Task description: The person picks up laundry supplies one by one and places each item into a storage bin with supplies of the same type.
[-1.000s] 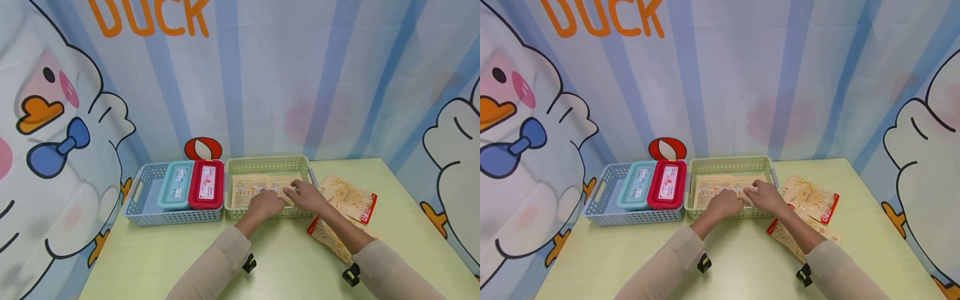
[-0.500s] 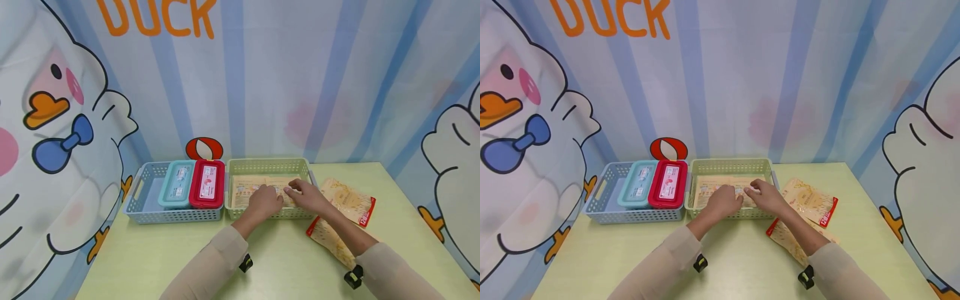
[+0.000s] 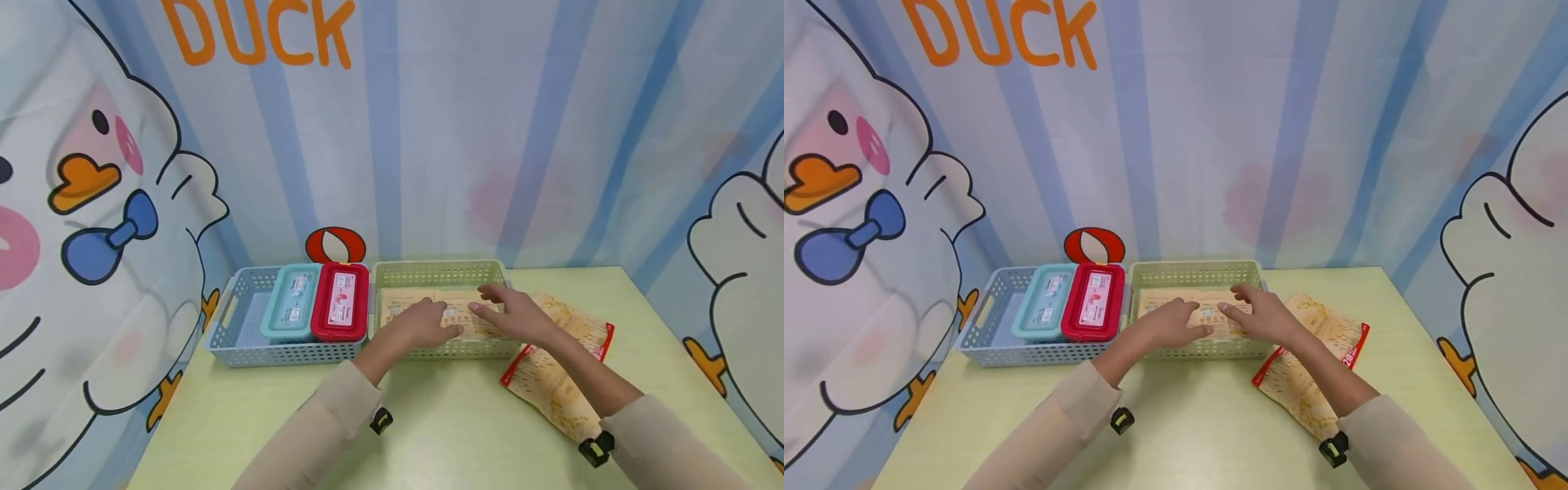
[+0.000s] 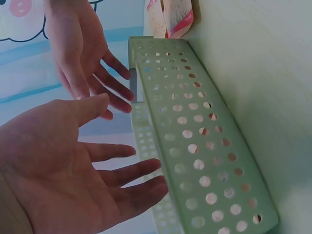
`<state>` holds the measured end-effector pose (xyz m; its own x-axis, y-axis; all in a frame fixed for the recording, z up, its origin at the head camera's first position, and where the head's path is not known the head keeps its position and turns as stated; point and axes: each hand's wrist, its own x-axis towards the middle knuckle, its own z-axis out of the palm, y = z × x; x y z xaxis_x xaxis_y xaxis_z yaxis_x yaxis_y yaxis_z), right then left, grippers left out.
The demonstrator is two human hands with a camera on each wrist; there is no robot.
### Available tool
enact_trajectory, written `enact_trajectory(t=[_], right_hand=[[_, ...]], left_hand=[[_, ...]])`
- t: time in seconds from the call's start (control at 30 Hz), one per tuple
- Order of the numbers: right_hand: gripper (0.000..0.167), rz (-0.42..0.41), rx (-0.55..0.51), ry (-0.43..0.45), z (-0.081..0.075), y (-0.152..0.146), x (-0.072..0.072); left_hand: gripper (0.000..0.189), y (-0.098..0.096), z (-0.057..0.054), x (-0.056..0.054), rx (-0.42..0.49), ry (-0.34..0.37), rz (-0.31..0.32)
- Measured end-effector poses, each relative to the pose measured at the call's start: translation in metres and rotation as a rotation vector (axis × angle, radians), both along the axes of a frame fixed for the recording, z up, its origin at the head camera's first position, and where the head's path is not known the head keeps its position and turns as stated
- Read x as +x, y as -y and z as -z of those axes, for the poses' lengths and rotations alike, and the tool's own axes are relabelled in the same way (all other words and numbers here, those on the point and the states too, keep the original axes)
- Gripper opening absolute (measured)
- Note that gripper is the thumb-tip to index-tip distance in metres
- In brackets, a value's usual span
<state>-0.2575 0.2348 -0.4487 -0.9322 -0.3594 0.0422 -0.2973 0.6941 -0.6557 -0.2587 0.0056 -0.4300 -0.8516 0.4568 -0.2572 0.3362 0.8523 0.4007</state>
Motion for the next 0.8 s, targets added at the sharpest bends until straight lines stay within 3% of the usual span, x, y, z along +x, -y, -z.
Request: enact_trajectory(t=[0.3, 0.43, 0.63, 0.8], right_hand=[[0.077, -0.056, 0.123, -0.102, -0.021, -0.007, 0.007], [0.078, -0.073, 0.179, -0.149, -0.027, -0.011, 0.01], [0.08, -0.06, 0.233, -0.219, -0.031, -0.016, 0.016], [0.084, -0.045, 0.275, -0.28, -0.029, -0.016, 0.022]], left_hand=[[0.08, 0.019, -0.019, 0.005, -0.006, -0.037, 0.064], [0.087, 0.025, -0.024, 0.005, 0.016, -0.09, 0.066], [0.095, 0.026, -0.022, 0.004, 0.032, -0.22, 0.027], [0.097, 0.024, -0.015, 0.003, 0.047, -0.28, 0.02]])
